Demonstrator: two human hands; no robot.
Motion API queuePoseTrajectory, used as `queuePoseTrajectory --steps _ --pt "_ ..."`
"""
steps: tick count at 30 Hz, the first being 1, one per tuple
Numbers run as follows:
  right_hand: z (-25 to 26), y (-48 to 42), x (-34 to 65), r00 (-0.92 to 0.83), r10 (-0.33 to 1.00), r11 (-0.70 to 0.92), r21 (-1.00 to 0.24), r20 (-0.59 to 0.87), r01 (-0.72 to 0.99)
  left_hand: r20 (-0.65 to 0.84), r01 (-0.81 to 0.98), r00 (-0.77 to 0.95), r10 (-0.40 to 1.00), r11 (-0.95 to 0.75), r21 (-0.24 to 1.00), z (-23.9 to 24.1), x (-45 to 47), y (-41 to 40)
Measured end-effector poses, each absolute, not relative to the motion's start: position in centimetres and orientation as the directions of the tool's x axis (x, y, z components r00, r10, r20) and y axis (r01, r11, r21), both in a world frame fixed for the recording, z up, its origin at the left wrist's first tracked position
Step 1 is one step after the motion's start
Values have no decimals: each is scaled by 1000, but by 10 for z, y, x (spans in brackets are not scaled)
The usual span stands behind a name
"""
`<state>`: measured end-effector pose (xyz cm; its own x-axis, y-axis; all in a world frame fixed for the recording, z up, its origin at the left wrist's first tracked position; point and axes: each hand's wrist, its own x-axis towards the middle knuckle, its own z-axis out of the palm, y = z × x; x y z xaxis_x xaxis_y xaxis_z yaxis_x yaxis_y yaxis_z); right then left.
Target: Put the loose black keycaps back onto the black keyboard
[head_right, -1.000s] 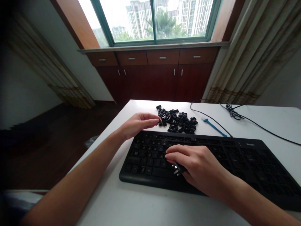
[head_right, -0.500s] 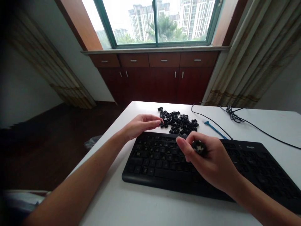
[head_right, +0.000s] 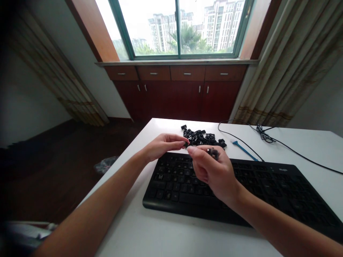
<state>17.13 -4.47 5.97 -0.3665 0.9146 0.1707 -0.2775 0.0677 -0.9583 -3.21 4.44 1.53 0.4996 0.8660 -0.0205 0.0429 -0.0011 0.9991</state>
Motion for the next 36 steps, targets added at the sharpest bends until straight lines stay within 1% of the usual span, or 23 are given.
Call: queuePoseTrajectory --steps 5,6,9,10,12,13,14,15,16,18,19,20,21,23,26,30,36 --pt "59 -46 157 -362 875 220 -930 322 -295 3 28 515 857 -20 999 13 -32 46" --pt "54 -47 155 -366 872 239 -935 326 -264 -2 32 511 860 -16 999 13 -32 46" --pt "40 -46 153 -364 896 238 -967 256 -94 -18 45 506 862 -6 999 15 -32 45" --pt "39 -44 155 -355 903 223 -970 243 -97 -13 45 513 858 -12 999 16 -31 44" --pt "44 -41 164 -304 913 243 -961 273 -133 12 38 545 838 -39 999 20 -31 42" --pt "49 -39 170 -272 911 284 -950 309 -125 22 33 567 823 -50 998 22 -31 41" --pt "56 -36 176 -233 907 345 -936 352 -70 31 26 587 809 -57 998 24 -31 39" --pt "62 -34 183 -203 896 410 -912 395 35 35 19 603 797 -59 998 26 -31 38" --pt "66 -32 189 -192 874 478 -861 447 172 38 11 610 791 -56 998 28 -32 37" --pt "68 -29 200 -255 803 594 -687 539 418 28 -9 607 794 -28 1000 29 -32 36" --pt "66 -28 204 -320 759 645 -590 567 486 16 -25 602 798 -1 1000 29 -31 35" --pt "62 -28 206 -386 717 690 -511 581 514 0 -44 602 799 33 998 28 -31 35" --pt "56 -27 207 -442 679 727 -457 586 512 -16 -67 606 796 71 995 28 -30 34" --pt "45 -28 207 -497 642 762 -413 583 499 -38 -111 623 782 136 984 27 -29 32" --pt "35 -29 204 -465 643 755 -402 608 517 -54 -132 640 766 179 975 28 -26 30" --pt "33 -27 204 -440 648 747 -406 621 527 -52 -95 657 752 151 984 28 -23 29" --pt "31 -23 207 -458 600 784 -370 656 498 -16 -114 699 715 133 984 28 -22 30"
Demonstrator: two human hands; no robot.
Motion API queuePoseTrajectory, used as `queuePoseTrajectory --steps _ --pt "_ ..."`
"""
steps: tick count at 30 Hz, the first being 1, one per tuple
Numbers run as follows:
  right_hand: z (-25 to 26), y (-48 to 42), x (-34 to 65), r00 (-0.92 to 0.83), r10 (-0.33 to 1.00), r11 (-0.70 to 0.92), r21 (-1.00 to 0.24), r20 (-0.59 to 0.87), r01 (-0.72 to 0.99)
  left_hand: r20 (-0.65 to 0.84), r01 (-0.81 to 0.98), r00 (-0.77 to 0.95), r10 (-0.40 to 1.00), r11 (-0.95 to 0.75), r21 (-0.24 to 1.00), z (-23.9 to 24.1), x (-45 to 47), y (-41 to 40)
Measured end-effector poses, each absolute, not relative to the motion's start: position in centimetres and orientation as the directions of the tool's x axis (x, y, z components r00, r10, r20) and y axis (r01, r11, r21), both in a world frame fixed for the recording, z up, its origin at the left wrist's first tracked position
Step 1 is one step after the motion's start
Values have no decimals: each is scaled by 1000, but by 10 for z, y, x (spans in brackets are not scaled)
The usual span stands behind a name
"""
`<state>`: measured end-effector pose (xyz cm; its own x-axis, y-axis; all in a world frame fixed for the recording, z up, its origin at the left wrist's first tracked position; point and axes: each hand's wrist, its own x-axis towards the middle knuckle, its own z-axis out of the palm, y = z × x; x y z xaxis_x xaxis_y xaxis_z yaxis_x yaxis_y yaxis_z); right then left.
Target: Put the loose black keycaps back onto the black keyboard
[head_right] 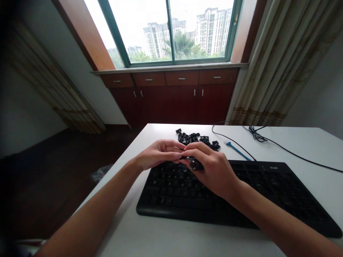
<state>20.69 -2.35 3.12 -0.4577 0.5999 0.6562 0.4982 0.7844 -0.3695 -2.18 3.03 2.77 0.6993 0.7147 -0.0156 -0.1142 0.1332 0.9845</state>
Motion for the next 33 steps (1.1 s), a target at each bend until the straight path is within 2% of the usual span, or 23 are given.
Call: queuePoseTrajectory --steps 4,8,10,12,14,17,24,33 --pt "31 -26 205 -481 580 806 -375 657 459 5 -81 716 698 76 994 31 -25 29" --pt "26 -30 197 -499 641 767 -456 583 452 66 -58 685 726 -36 998 36 -28 30" --pt "21 -31 192 -544 680 732 -496 491 467 117 7 560 820 -146 989 34 -29 34" --pt "16 -32 187 -587 697 710 -508 411 487 184 172 388 903 -268 948 28 -31 40" --pt "14 -32 184 -609 702 702 -505 369 503 250 348 268 931 -335 875 18 -34 46" --pt "14 -32 183 -625 704 697 -498 337 517 308 464 193 932 -363 808 3 -38 53" --pt "13 -31 187 -639 691 707 -499 337 501 362 585 193 912 -403 704 -12 -38 54" --pt "17 -35 185 -637 701 692 -520 320 501 367 633 224 903 -421 650 -11 -37 53"
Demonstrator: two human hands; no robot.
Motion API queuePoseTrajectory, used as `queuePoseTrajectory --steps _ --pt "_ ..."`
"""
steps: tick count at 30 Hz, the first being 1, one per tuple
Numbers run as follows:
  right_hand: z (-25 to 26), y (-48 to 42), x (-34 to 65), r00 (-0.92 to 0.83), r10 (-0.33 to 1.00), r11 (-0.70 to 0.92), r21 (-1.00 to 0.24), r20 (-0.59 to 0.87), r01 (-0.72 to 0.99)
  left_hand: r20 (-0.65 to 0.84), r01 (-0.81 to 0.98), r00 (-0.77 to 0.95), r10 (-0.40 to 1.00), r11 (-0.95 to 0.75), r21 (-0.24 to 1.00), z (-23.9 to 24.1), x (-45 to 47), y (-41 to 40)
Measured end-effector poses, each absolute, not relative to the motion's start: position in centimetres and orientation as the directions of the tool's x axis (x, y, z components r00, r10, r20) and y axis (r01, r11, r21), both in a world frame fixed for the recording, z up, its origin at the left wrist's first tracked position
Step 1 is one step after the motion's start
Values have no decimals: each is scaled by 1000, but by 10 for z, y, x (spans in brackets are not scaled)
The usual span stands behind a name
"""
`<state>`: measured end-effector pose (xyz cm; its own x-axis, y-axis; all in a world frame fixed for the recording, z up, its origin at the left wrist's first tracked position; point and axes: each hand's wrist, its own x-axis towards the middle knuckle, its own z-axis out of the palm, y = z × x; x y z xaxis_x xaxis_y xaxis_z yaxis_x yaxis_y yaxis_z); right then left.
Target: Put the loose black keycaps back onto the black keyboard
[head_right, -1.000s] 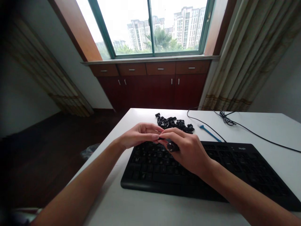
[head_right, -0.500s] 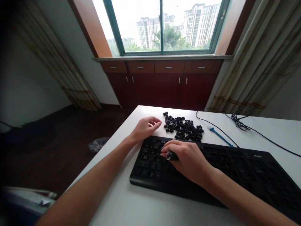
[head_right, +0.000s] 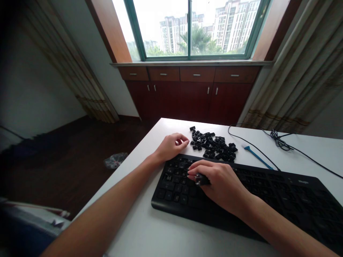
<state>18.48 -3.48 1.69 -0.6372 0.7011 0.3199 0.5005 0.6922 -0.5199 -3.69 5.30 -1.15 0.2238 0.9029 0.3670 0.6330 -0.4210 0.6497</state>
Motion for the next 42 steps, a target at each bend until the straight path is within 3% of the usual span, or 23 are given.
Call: queuePoseTrajectory --steps 12,15,17,19,21,24,27,33,37,39,42 --pt "27 -39 183 -660 700 690 -499 274 524 357 645 230 905 -416 641 -12 -37 53" --pt "30 -39 182 -590 734 661 -549 335 511 355 639 228 907 -415 648 -13 -37 53" --pt "39 -38 179 -500 788 596 -651 360 470 354 631 226 908 -413 657 -13 -37 53" --pt "56 -36 172 -439 841 480 -809 315 339 352 619 217 910 -407 671 -13 -38 54" --pt "78 -35 162 -438 856 343 -935 274 86 349 605 202 915 -397 690 -12 -40 56" --pt "107 -33 143 -368 858 279 -926 359 -252 345 590 173 923 -378 714 -10 -44 60" --pt "110 -29 128 -357 845 275 -897 397 -345 342 586 158 926 -367 722 -7 -46 59" --pt "70 -17 122 -472 844 148 -955 257 -255 334 585 192 923 -381 716 -6 -40 54" --pt "70 -19 130 -435 828 291 -934 354 -205 337 590 198 920 -386 709 -10 -41 56" --pt "73 -23 138 -434 801 465 -885 412 20 339 593 203 919 -391 704 -12 -41 56" --pt "66 -26 156 -543 717 680 -606 436 412 344 600 204 917 -395 696 -14 -42 57"
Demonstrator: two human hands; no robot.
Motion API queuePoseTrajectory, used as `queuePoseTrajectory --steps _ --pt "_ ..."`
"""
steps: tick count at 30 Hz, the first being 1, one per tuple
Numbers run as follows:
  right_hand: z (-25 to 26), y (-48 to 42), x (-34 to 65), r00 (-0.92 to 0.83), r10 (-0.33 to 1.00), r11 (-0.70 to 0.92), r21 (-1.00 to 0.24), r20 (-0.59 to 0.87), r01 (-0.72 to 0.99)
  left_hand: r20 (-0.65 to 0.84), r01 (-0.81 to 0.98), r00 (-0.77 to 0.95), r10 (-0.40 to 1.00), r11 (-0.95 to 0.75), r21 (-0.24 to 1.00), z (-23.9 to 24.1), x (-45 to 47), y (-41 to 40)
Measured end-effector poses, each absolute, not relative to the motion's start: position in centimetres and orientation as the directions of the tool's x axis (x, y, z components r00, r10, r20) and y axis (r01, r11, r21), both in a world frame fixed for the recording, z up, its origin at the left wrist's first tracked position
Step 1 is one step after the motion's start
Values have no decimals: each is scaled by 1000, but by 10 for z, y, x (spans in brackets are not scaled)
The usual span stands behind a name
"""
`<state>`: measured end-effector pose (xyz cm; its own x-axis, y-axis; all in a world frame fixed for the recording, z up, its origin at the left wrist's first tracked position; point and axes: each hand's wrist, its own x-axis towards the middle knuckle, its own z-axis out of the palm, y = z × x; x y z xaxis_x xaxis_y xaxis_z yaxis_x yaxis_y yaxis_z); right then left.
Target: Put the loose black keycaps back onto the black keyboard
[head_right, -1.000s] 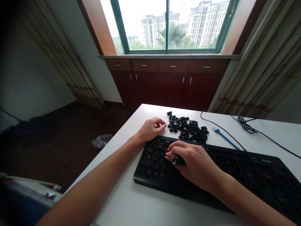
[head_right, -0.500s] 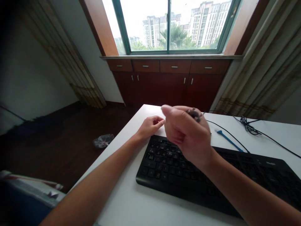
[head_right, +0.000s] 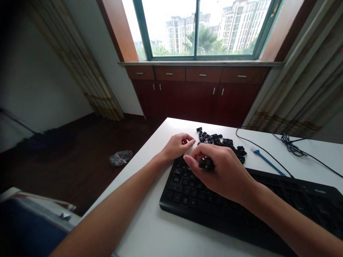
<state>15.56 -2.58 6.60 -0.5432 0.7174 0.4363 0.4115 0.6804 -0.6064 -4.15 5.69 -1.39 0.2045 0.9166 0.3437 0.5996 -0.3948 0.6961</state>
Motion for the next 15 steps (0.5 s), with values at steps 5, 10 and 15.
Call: queuePoseTrajectory --steps 5,10,15 --pt "33 -29 185 -695 657 736 -445 290 510 349 612 198 916 -394 686 -16 -40 57" --pt "18 -35 190 -705 644 752 -411 296 514 344 623 204 917 -393 677 -15 -40 57" --pt "15 -39 193 -711 627 768 -406 318 496 339 633 210 917 -392 668 -16 -40 58"
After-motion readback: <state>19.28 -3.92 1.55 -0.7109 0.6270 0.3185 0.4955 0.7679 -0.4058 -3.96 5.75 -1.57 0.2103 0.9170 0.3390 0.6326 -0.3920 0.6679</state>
